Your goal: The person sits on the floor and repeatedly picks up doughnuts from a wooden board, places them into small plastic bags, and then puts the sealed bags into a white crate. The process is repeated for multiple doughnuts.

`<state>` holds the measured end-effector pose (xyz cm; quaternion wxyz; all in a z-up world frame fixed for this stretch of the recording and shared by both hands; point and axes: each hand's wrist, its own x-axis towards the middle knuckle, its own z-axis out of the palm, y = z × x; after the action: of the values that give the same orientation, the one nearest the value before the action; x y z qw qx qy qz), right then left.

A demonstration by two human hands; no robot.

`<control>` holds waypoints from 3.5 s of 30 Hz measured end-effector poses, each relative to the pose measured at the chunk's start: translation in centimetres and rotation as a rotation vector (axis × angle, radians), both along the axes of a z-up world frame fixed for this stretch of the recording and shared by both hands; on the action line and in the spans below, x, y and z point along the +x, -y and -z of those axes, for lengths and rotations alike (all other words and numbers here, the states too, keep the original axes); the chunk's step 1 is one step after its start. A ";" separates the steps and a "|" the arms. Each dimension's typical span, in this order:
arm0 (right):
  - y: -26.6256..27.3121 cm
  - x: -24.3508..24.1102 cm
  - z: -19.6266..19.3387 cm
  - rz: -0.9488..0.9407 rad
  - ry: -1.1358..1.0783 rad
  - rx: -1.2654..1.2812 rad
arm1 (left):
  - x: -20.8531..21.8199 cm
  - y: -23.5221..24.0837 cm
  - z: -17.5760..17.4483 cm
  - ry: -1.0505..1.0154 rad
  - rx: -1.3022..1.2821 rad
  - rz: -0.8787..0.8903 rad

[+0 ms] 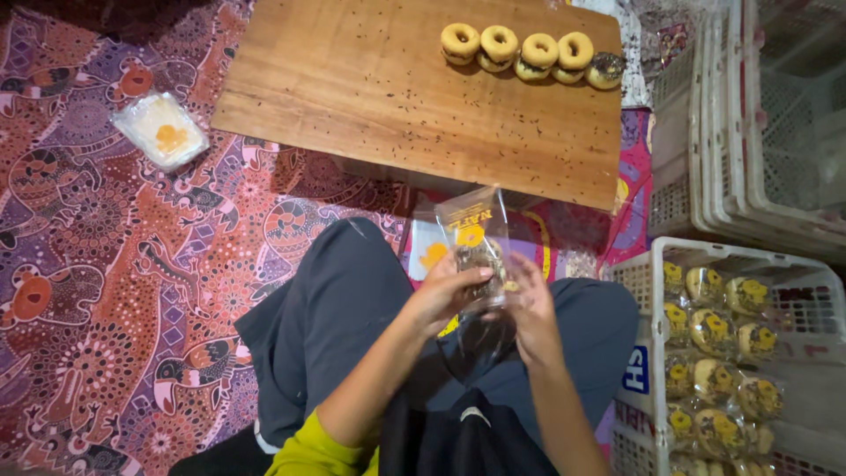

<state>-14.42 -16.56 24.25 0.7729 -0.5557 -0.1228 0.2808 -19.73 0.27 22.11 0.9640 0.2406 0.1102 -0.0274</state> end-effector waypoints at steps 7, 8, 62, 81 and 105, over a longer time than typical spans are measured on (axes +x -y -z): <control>-0.7 1.4 -3.8 0.010 1.259 -0.551 | -1.4 0.4 2.9 0.005 0.070 0.055; -0.9 1.5 -4.2 -0.069 1.209 -0.579 | -1.9 0.4 3.0 0.033 0.250 -0.005; -11.1 -5.0 4.3 -0.073 -0.292 0.085 | -9.3 -4.3 0.4 -0.209 0.772 -0.781; -13.6 -3.9 14.7 -0.310 -0.137 -0.253 | -16.2 -9.9 6.8 -0.653 0.678 -0.410; -19.3 16.4 24.1 -0.933 0.894 -1.076 | 8.8 -9.5 21.2 -0.594 2.200 0.671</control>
<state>1.99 2.74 0.16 0.0856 -0.7996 -0.4840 0.3452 -10.91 9.76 0.88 0.1206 0.9404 0.2254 -0.2241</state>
